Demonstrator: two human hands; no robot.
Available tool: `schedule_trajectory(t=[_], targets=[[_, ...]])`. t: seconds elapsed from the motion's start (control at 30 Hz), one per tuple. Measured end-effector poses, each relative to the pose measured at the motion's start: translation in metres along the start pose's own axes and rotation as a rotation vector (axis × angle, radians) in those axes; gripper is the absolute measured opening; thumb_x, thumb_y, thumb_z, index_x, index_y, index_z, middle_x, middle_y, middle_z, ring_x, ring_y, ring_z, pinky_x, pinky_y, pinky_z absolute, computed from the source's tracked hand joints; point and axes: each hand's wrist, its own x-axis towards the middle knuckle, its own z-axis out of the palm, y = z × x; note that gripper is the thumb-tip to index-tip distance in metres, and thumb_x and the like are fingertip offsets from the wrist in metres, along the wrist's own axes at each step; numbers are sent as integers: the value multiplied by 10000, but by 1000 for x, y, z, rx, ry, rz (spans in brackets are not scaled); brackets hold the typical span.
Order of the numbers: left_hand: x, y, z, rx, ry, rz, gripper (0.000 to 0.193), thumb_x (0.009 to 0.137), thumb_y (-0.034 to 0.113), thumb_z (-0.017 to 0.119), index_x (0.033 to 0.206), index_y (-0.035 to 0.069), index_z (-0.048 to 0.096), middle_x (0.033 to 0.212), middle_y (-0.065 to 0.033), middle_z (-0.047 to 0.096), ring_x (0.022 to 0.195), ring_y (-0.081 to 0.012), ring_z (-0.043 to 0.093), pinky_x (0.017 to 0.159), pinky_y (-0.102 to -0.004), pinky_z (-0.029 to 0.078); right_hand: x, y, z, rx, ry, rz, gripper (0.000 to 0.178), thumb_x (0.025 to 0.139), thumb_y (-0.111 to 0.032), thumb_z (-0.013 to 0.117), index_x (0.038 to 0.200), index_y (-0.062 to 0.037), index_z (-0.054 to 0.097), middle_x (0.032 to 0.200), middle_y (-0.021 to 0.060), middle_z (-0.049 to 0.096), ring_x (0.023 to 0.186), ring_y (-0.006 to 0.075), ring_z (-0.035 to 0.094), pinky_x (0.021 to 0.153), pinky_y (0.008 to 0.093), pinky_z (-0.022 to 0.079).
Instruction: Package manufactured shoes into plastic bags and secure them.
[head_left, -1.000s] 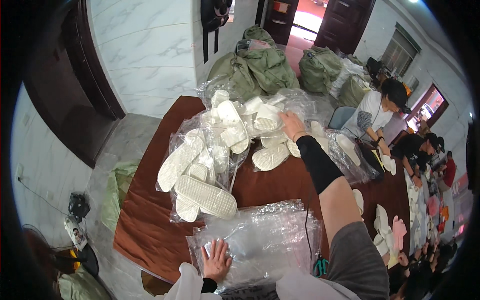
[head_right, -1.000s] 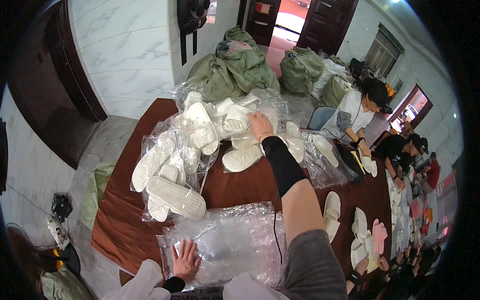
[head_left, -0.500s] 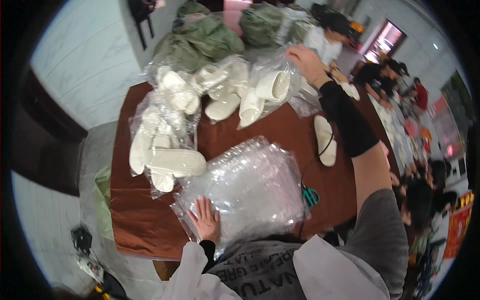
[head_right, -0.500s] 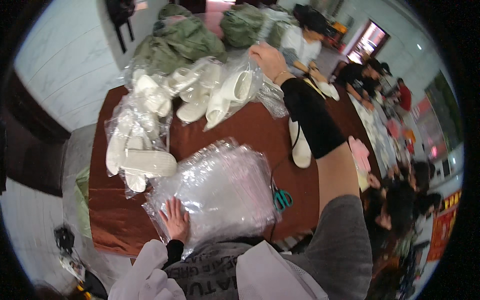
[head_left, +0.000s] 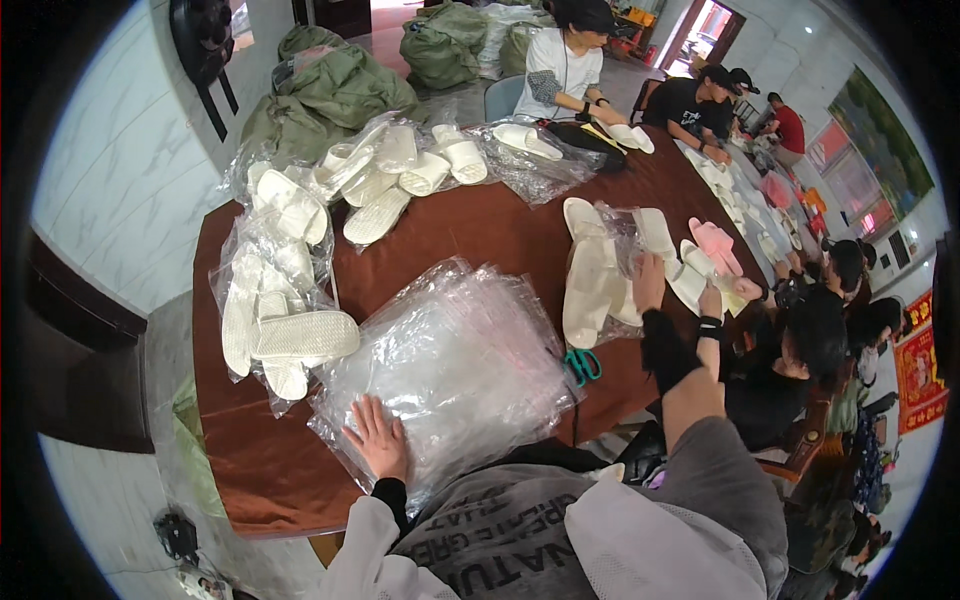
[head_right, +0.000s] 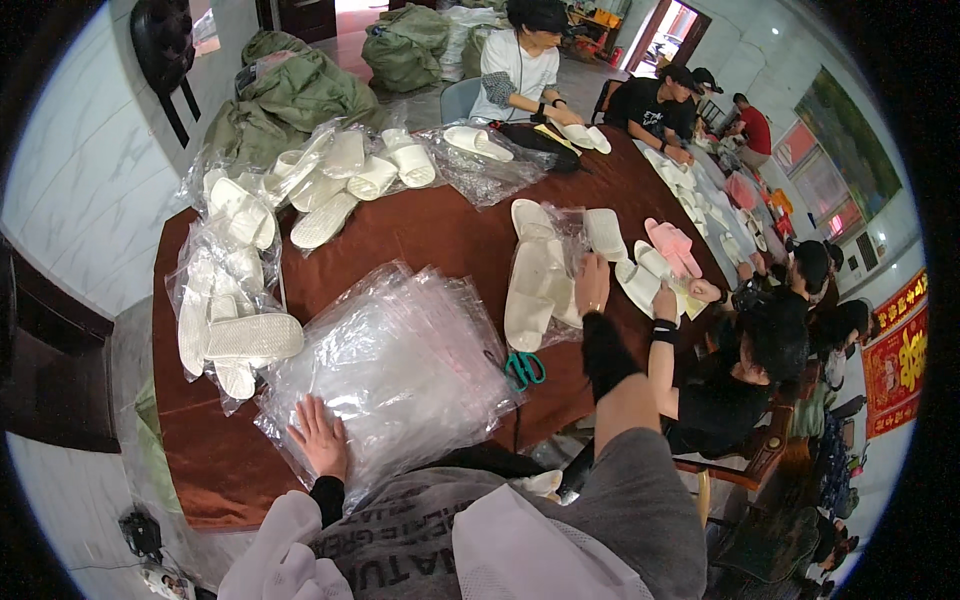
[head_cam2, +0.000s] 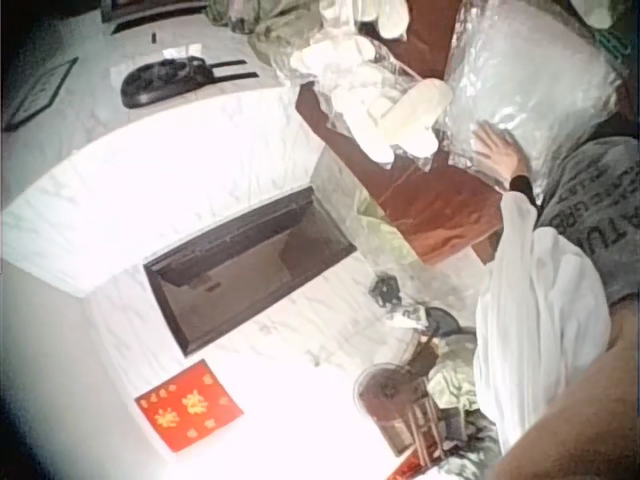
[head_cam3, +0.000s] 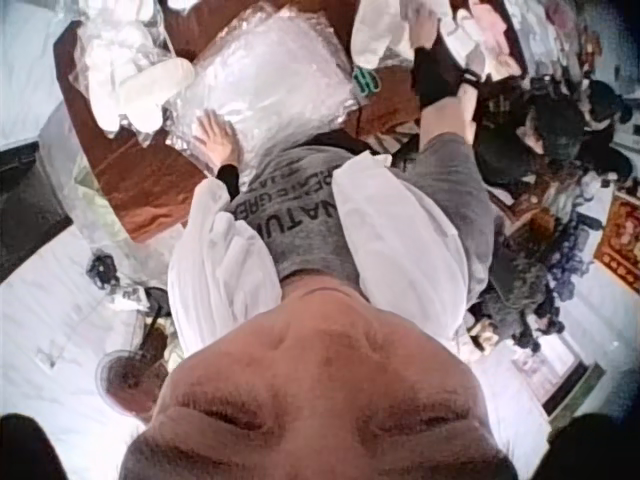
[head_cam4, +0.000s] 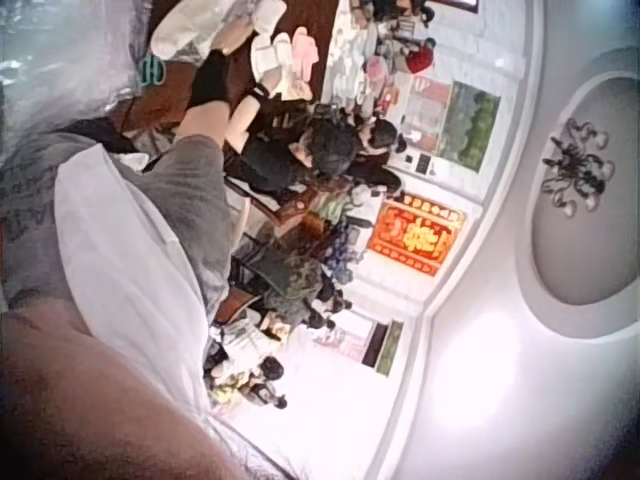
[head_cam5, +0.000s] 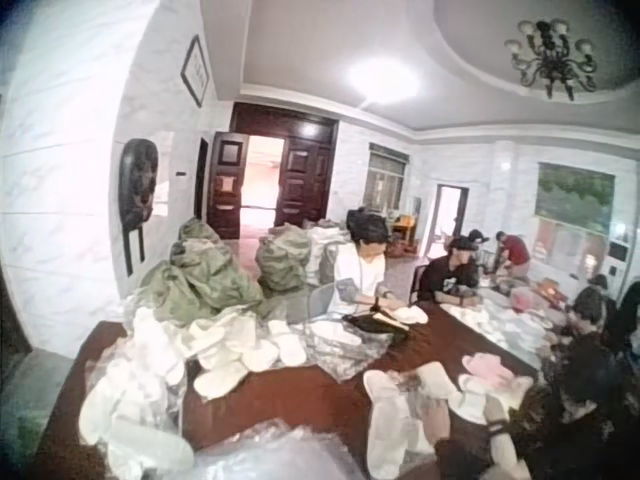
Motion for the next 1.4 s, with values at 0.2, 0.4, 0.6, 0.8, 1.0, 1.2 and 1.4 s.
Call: schedule_trajectory(t=[0.2, 0.4, 0.6, 0.8, 1.0, 1.2, 1.4], targets=[[8, 5, 6, 30, -20, 1, 591, 921, 299, 502, 1448, 98, 327, 1544, -65, 258, 1458, -273, 120, 1142, -573, 24, -136, 1, -20, -50, -155, 50, 348, 756, -13, 595, 1096, -77, 555, 1204, 159, 509, 1147, 355, 471, 960, 453, 389], [12, 11, 1, 33, -31, -5, 589, 920, 283, 502, 1452, 100, 327, 1547, -60, 253, 1459, -265, 118, 1147, -555, 25, -133, 3, -3, -221, -299, -70, 269, 763, -95, 603, 1031, -90, 575, 1045, 147, 556, 996, 359, 530, 860, 468, 445], [3, 3, 9, 69, -6, 13, 608, 904, 270, 521, 1455, 104, 326, 1559, -59, 226, 1460, -260, 120, 1151, -542, 20, -65, -4, 28, -67, -266, 2, 190, 899, -249, 529, 887, -87, 628, 872, 149, 637, 878, 350, 619, 722, 480, 482], [0, 5, 7, 51, 13, 19, 590, 917, 291, 514, 1447, 100, 339, 1554, -57, 237, 1456, -265, 133, 1150, -545, 30, 106, -54, -64, 16, -36, 62, 264, 913, -298, 512, 923, -41, 571, 858, 200, 649, 833, 406, 617, 702, 510, 464], [5, 6, 6, 37, 32, 23, 568, 936, 310, 497, 1439, 93, 350, 1545, -64, 258, 1450, -269, 153, 1141, -563, 47, 164, -120, -145, -145, 216, -47, 249, 924, -320, 511, 927, -73, 550, 772, 181, 655, 748, 384, 643, 646, 493, 496], [-1, 1, 4, 32, 31, 3, 567, 938, 308, 487, 1443, 94, 344, 1545, -60, 261, 1450, -266, 157, 1134, -579, 53, 47, -250, -135, -227, -89, -643, 193, 925, -234, 487, 926, -44, 455, 607, 143, 597, 589, 357, 635, 535, 472, 513], [3, -2, 16, -48, 47, 23, 580, 935, 324, 481, 1449, 97, 336, 1539, -53, 272, 1456, -267, 133, 1126, -601, 35, -125, -350, -53, 319, -525, -575, 207, 899, -198, 507, 1001, -29, 443, 574, 162, 591, 547, 362, 619, 501, 480, 486]])
